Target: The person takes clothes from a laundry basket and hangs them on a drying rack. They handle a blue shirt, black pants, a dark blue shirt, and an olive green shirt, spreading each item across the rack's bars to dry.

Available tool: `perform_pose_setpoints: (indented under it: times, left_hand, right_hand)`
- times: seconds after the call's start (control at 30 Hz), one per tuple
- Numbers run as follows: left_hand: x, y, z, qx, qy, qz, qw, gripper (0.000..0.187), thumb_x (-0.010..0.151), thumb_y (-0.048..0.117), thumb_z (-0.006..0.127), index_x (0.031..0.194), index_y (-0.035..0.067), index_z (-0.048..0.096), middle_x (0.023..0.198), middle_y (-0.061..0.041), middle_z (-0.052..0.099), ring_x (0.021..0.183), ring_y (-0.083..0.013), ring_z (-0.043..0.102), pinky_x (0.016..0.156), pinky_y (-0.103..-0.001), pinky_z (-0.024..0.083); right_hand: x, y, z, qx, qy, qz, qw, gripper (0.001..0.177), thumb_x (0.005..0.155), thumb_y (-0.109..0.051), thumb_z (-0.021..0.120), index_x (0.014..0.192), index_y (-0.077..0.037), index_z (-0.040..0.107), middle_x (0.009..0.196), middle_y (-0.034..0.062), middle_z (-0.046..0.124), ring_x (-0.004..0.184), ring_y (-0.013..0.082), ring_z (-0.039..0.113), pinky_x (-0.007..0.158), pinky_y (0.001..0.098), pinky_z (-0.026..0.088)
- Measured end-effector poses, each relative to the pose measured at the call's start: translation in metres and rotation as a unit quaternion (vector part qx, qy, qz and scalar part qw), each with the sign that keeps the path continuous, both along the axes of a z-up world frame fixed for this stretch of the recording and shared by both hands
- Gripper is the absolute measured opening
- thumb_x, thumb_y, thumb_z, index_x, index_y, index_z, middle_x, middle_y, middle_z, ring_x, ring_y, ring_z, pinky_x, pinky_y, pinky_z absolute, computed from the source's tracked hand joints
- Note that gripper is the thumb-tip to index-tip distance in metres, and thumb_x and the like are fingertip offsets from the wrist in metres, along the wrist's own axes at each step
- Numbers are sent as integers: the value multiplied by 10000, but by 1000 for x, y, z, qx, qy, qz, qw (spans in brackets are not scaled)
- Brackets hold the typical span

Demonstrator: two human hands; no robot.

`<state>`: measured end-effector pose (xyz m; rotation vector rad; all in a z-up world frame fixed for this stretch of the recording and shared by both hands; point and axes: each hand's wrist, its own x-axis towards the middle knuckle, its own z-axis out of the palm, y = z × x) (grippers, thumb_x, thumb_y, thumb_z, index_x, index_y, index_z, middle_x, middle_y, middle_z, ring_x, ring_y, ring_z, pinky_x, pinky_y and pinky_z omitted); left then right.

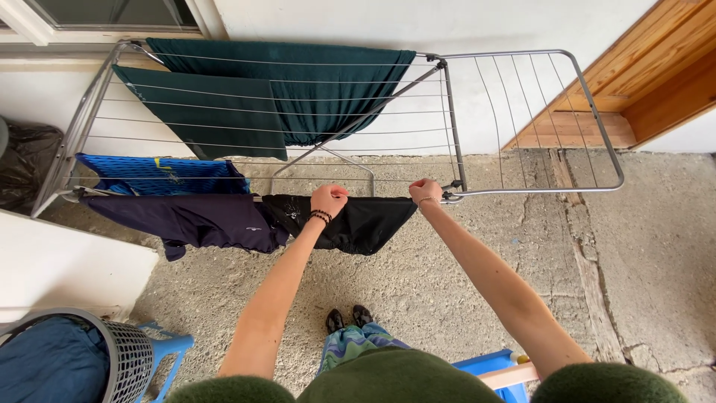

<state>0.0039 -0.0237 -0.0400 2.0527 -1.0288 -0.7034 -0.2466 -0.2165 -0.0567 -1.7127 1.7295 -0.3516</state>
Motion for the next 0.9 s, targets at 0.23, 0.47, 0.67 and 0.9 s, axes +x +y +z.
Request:
perform_pose_setpoints:
  times: [0.23, 0.47, 0.67, 0.9]
  left_hand:
    - [-31, 50, 4, 10, 46, 57, 997, 244, 746, 473, 713, 931, 341, 802, 845, 38, 780, 944, -270, 739, 858, -410, 575]
    - [-73, 144, -62, 158, 99, 51, 981, 195, 689, 471, 662, 569, 321, 700, 547, 59, 686, 695, -201, 731, 752, -278, 553]
    - [-127, 260, -153, 304, 76, -7, 950, 288, 862, 335, 511, 670, 206, 682, 648, -14, 643, 666, -197, 654, 675, -299, 578]
    - [-229, 373, -172, 419, 135, 184, 879, 189, 850, 360, 643, 918, 263, 789, 1021, 16, 770, 1001, -160, 735, 923, -316, 599]
  right_hand:
    - [23, 55, 38, -59, -25, 88, 994, 157, 750, -321, 677, 886, -281, 744, 900, 14, 734, 985, 294, 709, 904, 451, 577]
    - [20, 160, 38, -192, -111, 354, 909, 69, 792, -211, 682, 857, -235, 682, 858, 74, 691, 872, 340, 707, 767, 481, 579]
    - [-6, 202, -15, -65, 95, 554, 824, 100, 928, -194, 506, 928, -174, 604, 942, 121, 631, 841, 293, 704, 717, 387, 632]
    - [-76, 229, -107, 211, 389, 653, 615, 93, 980, -31, 528, 984, -42, 620, 923, 45, 629, 881, 117, 623, 820, 194, 597]
